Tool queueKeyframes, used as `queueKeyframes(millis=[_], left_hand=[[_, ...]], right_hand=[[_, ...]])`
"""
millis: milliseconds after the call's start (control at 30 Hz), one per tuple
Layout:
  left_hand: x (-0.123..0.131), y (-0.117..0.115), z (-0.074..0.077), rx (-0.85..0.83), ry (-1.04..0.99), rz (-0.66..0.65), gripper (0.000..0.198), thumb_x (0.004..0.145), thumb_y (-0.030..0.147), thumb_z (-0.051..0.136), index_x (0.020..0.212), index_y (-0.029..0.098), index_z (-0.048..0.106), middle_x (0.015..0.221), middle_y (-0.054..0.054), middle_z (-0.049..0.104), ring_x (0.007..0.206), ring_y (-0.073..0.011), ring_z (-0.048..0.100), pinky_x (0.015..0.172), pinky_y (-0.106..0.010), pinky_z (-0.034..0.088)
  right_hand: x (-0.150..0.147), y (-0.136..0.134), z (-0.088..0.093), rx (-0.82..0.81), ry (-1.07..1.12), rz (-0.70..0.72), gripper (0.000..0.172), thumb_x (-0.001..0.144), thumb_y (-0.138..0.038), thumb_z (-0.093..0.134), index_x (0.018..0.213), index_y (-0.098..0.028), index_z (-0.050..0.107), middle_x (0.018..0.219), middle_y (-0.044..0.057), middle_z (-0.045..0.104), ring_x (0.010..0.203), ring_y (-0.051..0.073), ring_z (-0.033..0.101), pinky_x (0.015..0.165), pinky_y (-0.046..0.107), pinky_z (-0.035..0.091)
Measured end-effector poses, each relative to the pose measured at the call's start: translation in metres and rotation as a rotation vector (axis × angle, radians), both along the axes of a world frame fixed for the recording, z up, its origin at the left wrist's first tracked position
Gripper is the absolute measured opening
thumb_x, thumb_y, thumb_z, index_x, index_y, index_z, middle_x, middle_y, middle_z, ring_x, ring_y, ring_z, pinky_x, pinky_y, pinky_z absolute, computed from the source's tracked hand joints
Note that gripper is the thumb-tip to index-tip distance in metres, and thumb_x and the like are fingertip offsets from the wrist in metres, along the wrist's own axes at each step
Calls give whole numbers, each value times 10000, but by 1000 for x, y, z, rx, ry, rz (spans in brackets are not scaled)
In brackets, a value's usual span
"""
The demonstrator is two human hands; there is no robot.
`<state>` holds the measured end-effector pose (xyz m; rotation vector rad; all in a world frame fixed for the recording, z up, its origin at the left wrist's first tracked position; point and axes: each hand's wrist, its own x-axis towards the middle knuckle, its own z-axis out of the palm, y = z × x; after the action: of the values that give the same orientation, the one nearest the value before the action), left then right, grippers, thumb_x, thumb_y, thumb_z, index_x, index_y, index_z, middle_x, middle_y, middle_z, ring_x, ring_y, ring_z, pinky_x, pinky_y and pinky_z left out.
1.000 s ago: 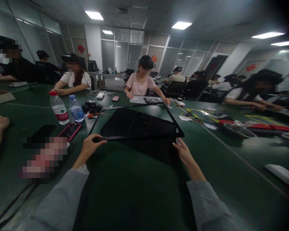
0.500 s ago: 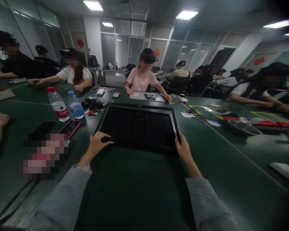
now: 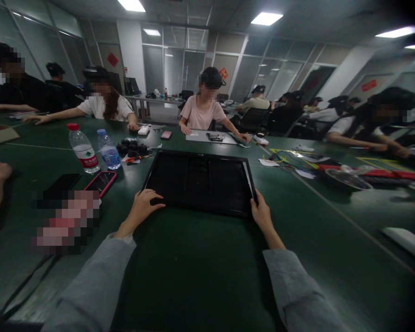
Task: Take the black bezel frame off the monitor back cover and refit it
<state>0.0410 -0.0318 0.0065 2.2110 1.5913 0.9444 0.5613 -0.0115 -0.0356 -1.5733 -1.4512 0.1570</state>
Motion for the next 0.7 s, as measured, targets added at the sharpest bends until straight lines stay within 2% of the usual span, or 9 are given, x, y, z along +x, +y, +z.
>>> queueKeyframes(millis=[167,300,400,500,600,700], left_hand=[[-1,0,0,14,-28,-18,323,800,505,827,1037,287,805,1148,-81,760,1218,-306,606,1129,-530,381],[0,2,1,21,-55,-17,244,891,499,725,966,283,809,1079,-78,762,1177,-299,621,1107,-518,429],[-3,6,-2,116,-124,104,252,949,441,634,1021,266,801,1205,-96,726,1242,-300,600,1142,-510,424],[-10,13,-11,145,-226,279,415,947,423,621,1295,216,712,1421,-137,630,1345,-302,563,1176,-485,411],[-17,23,-21,37,-306,346,539,921,428,653,1382,147,649,1402,-180,654,1292,-305,621,1142,-467,451],[-24,31,-25,-26,-352,375,519,901,399,665,1348,136,672,1342,-178,702,1191,-289,684,1089,-445,495]], right_hand=[[8,6,-7,-23,43,21,680,883,-503,522,1455,-137,560,1435,180,623,1340,347,585,1189,563,406],[14,10,-11,-18,61,50,691,856,-507,556,1433,-127,576,1417,186,635,1318,348,601,1179,568,417],[16,12,-12,-25,66,55,689,845,-506,572,1423,-131,585,1381,187,657,1286,346,624,1164,571,434],[15,13,-13,-11,92,43,668,838,-510,585,1406,-158,603,1377,170,664,1283,338,627,1170,566,431],[13,14,-13,6,105,36,672,832,-525,595,1394,-158,613,1382,169,662,1287,338,624,1177,565,425],[9,12,-9,-6,80,32,688,836,-548,585,1400,-154,606,1397,176,651,1294,342,620,1176,574,423]])
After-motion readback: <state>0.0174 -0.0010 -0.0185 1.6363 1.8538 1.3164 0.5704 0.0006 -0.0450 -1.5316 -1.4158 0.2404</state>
